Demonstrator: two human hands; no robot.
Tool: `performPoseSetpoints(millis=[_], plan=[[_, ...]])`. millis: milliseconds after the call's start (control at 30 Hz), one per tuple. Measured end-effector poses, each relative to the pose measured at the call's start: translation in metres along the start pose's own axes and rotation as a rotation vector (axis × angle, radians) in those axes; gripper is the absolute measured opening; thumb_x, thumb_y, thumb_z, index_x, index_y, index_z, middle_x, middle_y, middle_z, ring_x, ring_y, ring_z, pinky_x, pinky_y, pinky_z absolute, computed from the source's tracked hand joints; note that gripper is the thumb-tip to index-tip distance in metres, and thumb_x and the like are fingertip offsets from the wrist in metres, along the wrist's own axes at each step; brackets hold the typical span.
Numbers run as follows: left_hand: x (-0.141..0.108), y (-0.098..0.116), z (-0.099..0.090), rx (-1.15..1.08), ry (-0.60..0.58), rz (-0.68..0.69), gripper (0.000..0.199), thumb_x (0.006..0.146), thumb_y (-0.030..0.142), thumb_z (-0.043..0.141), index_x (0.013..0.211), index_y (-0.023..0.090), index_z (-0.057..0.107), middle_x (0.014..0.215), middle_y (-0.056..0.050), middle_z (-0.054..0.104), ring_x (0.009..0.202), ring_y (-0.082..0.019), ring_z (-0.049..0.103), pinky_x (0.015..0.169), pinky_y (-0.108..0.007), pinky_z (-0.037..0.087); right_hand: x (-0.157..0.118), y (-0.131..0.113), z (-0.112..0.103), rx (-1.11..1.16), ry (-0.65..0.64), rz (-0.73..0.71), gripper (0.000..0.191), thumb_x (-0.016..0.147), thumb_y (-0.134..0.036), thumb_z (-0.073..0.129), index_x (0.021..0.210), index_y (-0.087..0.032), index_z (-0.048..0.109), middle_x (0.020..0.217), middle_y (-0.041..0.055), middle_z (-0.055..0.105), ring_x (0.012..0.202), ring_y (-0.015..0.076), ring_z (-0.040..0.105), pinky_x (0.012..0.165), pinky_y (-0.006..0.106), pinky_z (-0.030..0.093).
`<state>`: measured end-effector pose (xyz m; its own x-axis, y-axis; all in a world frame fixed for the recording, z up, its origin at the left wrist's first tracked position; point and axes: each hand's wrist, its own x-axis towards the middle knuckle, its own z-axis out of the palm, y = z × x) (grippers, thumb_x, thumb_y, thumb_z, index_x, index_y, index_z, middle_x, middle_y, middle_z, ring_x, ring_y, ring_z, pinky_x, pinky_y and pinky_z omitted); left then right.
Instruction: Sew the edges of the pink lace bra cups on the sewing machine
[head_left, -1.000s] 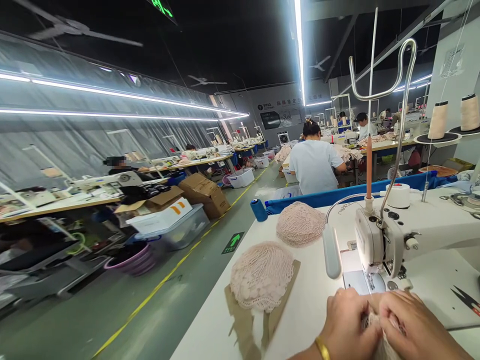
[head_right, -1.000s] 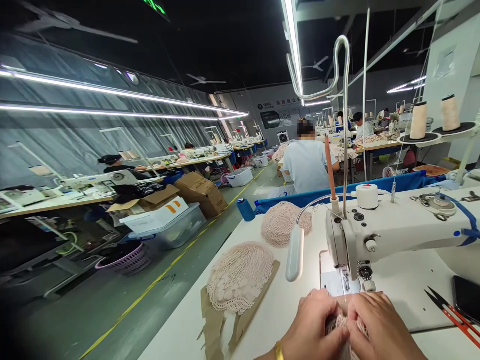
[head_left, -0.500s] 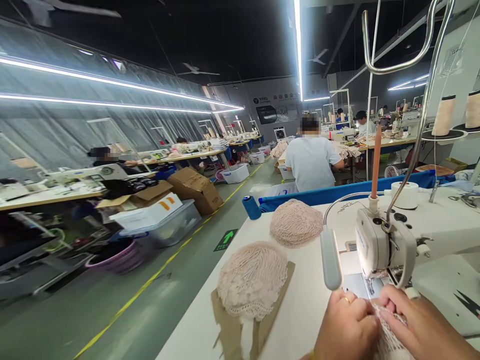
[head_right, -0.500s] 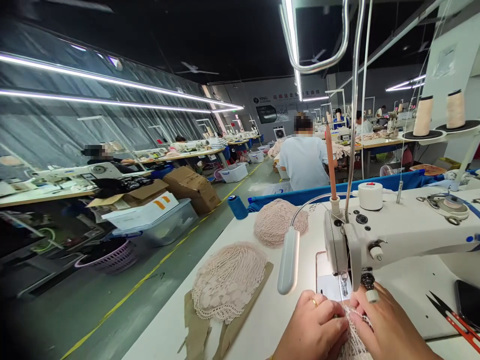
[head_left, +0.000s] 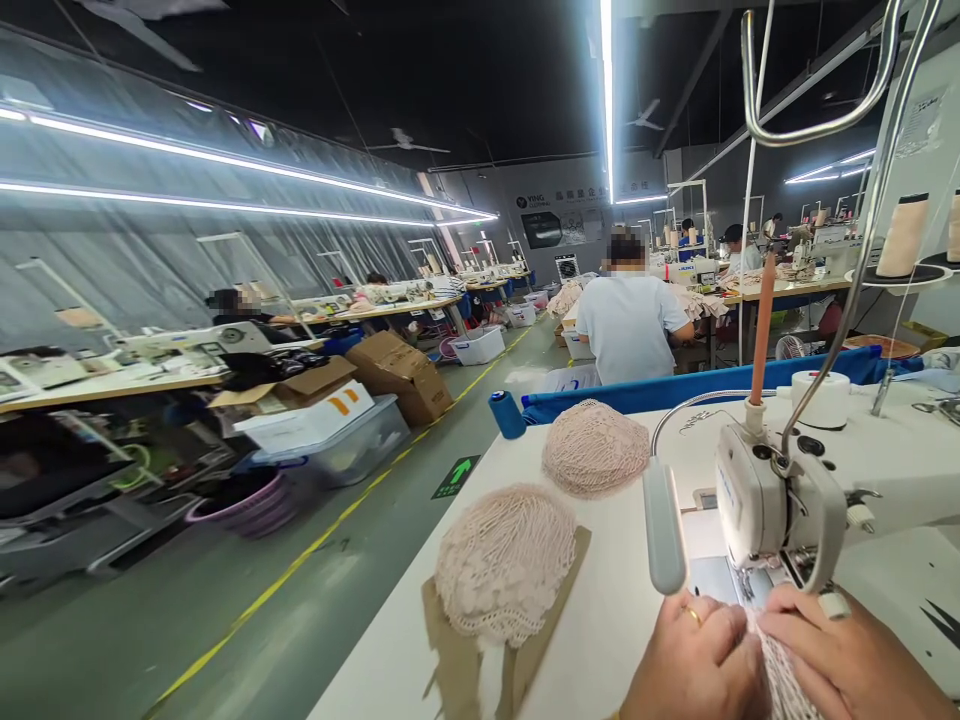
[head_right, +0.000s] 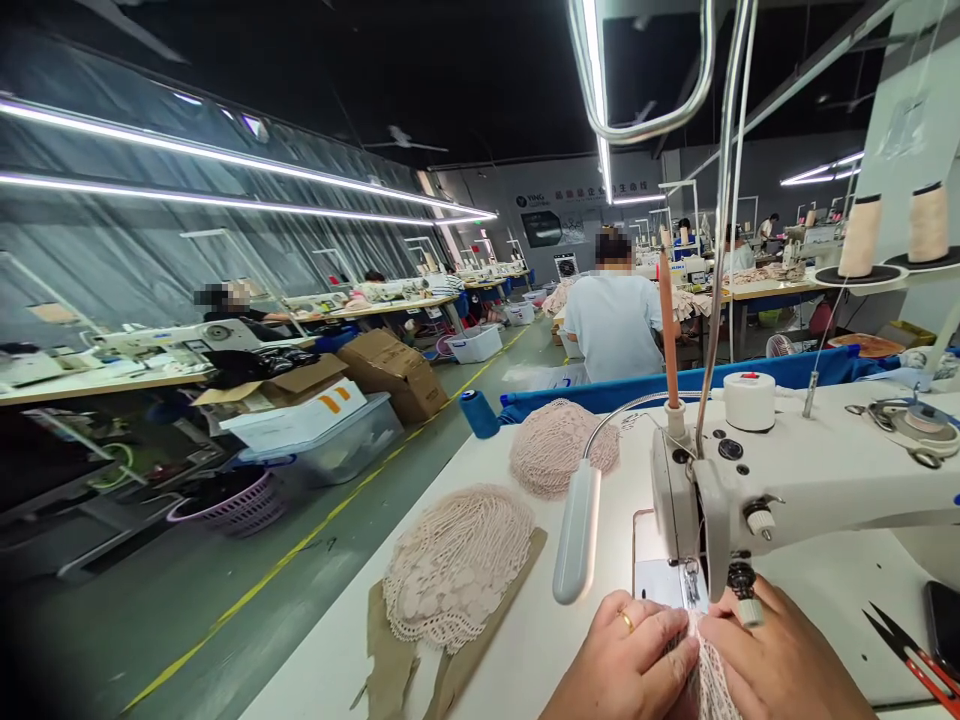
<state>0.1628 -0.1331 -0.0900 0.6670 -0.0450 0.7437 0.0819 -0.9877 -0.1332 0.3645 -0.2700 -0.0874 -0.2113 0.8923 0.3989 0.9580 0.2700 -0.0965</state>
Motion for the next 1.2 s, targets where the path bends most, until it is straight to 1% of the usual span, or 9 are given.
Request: performPoseSetpoints(millis=[100, 167, 267, 367, 567, 767, 1033, 1133, 1200], plan=[[-0.002, -0.002, 0.004, -0.001, -0.010, -0.014, 0.021, 0.105, 0.026, 0.053, 0.096, 0.018, 0.070, 0.089, -0.004, 0.074, 0.073, -0.017, 0.066, 0.065, -0.035, 0.046, 0.000, 0.004, 0.003, -0.034, -0.003, 0.048, 0.035, 0.101, -0.017, 0.051, 0.123, -0.032, 0.072, 0.107, 0.0044, 0.080, 0.091, 0.0207, 0.079, 0.077, 0.031, 0.064], [-0.003, -0.003, 0.007, -0.002, -0.039, -0.029, 0.019, 0.103, 0.029, 0.056, 0.095, 0.018, 0.070, 0.092, -0.005, 0.076, 0.075, -0.019, 0.068, 0.064, -0.036, 0.047, 0.001, 0.005, 0.003, -0.046, 0.008, 0.062, 0.033, 0.102, -0.019, 0.051, 0.123, -0.032, 0.074, 0.108, 0.0050, 0.082, 0.090, 0.0208, 0.080, 0.077, 0.030, 0.064], [-0.003, -0.004, 0.009, 0.005, -0.062, -0.042, 0.021, 0.101, 0.036, 0.059, 0.096, 0.019, 0.069, 0.096, -0.007, 0.079, 0.078, -0.022, 0.070, 0.065, -0.037, 0.049, 0.005, 0.003, 0.000, -0.056, 0.083, 0.072, 0.033, 0.100, -0.020, 0.055, 0.123, -0.032, 0.075, 0.110, 0.0043, 0.083, 0.090, 0.0225, 0.081, 0.077, 0.031, 0.063], [-0.001, -0.004, 0.009, 0.005, -0.060, -0.050, 0.020, 0.099, 0.037, 0.060, 0.096, 0.019, 0.069, 0.097, -0.007, 0.080, 0.077, -0.022, 0.070, 0.064, -0.038, 0.050, 0.011, -0.002, -0.007, -0.044, 0.156, 0.102, 0.032, 0.098, -0.021, 0.058, 0.120, -0.033, 0.077, 0.109, 0.0043, 0.083, 0.091, 0.0241, 0.079, 0.078, 0.032, 0.062], [0.003, -0.001, 0.007, -0.010, -0.054, -0.071, 0.018, 0.097, 0.034, 0.062, 0.100, 0.018, 0.069, 0.102, -0.007, 0.081, 0.077, -0.023, 0.070, 0.063, -0.039, 0.048, 0.017, -0.014, -0.007, -0.085, 0.250, 0.211, 0.037, 0.098, -0.017, 0.049, 0.112, -0.031, 0.080, 0.109, 0.0063, 0.081, 0.093, 0.0249, 0.077, 0.082, 0.033, 0.060], [-0.001, -0.001, 0.009, 0.011, -0.068, -0.080, 0.018, 0.093, 0.036, 0.069, 0.100, 0.020, 0.070, 0.101, -0.007, 0.081, 0.077, -0.023, 0.070, 0.064, -0.039, 0.049, 0.016, -0.011, -0.002, -0.104, 0.272, 0.164, 0.038, 0.097, -0.016, 0.048, 0.114, -0.031, 0.079, 0.106, 0.0051, 0.082, 0.092, 0.0246, 0.076, 0.084, 0.033, 0.060], [0.000, -0.002, 0.009, -0.007, -0.093, -0.120, 0.017, 0.089, 0.034, 0.072, 0.100, 0.021, 0.069, 0.101, -0.006, 0.080, 0.080, -0.023, 0.070, 0.069, -0.038, 0.048, 0.020, -0.014, -0.002, -0.109, 0.252, 0.221, 0.040, 0.097, -0.017, 0.048, 0.115, -0.032, 0.079, 0.107, 0.0048, 0.084, 0.094, 0.0248, 0.078, 0.085, 0.034, 0.062], [0.001, -0.005, 0.003, -0.032, -0.118, -0.098, 0.029, 0.091, 0.046, 0.073, 0.104, 0.021, 0.070, 0.103, -0.007, 0.079, 0.090, -0.026, 0.072, 0.073, -0.038, 0.047, 0.014, -0.009, -0.004, -0.098, 0.249, 0.218, 0.041, 0.096, -0.017, 0.050, 0.121, -0.033, 0.079, 0.115, 0.0050, 0.083, 0.100, 0.0256, 0.079, 0.089, 0.035, 0.062], [-0.002, -0.008, -0.003, -0.051, -0.169, -0.061, 0.034, 0.092, 0.052, 0.074, 0.106, 0.022, 0.071, 0.107, -0.007, 0.079, 0.099, -0.027, 0.072, 0.075, -0.036, 0.046, 0.007, -0.004, -0.007, -0.077, 0.230, 0.152, 0.035, 0.097, -0.021, 0.056, 0.122, -0.033, 0.078, 0.117, 0.0044, 0.083, 0.100, 0.0253, 0.079, 0.085, 0.034, 0.063]])
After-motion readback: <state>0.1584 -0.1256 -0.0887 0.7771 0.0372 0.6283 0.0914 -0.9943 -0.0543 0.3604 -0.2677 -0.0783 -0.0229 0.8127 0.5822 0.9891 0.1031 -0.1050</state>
